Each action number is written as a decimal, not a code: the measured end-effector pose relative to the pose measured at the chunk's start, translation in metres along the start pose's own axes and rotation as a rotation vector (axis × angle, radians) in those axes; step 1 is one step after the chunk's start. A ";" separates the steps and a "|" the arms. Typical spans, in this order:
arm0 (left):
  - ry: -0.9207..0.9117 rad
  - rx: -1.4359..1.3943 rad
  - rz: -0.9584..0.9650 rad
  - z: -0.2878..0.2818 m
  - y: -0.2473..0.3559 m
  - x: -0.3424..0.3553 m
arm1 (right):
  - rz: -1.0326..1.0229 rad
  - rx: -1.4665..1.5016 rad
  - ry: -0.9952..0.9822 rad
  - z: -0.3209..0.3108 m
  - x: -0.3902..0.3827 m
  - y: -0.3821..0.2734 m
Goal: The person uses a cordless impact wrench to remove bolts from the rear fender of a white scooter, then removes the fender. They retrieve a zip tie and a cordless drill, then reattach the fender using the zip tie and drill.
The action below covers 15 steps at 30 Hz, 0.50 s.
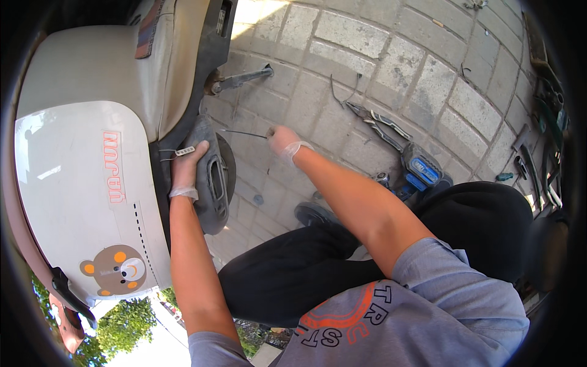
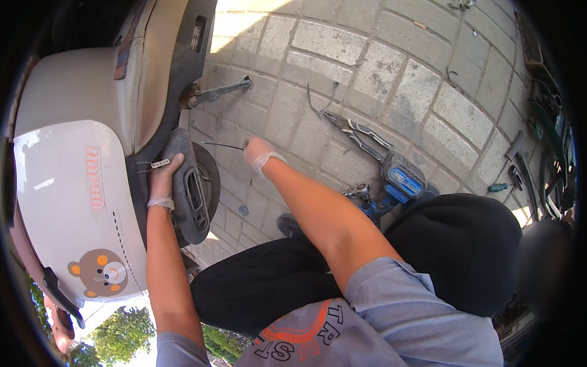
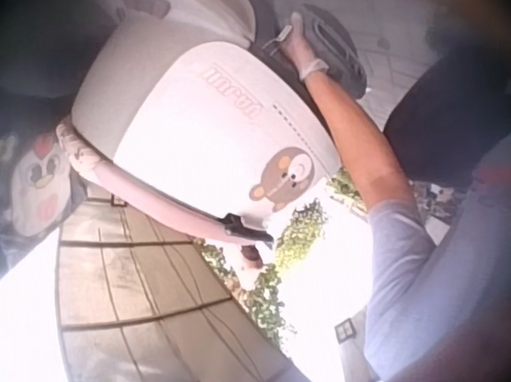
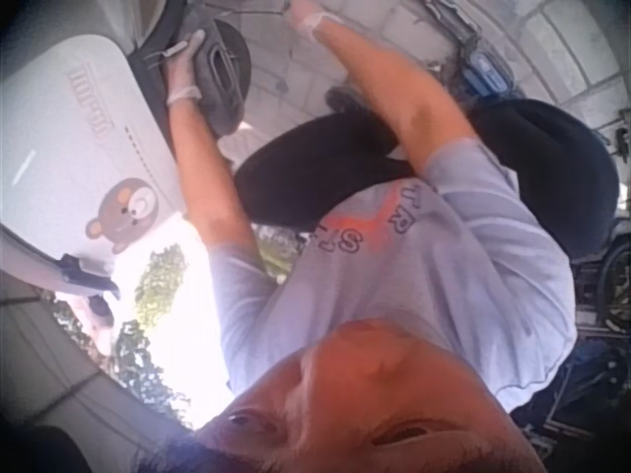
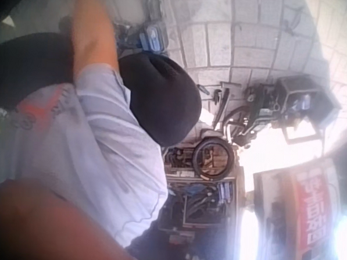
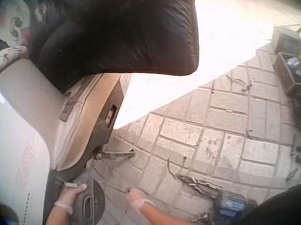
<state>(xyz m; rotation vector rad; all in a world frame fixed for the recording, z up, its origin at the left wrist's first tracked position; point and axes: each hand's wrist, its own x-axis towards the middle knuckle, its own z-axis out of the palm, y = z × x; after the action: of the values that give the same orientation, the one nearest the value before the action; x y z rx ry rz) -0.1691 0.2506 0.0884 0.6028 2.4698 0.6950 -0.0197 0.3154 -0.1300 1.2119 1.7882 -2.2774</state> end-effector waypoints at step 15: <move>-0.005 -0.093 -0.168 0.001 0.006 -0.007 | -0.220 -0.005 -0.225 0.029 0.040 -0.113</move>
<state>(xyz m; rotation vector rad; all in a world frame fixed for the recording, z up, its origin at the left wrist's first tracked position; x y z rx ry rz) -0.1616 0.2519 0.0932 0.3564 2.4343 0.7351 -0.1136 0.3484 -0.0579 0.7530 1.9224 -2.4037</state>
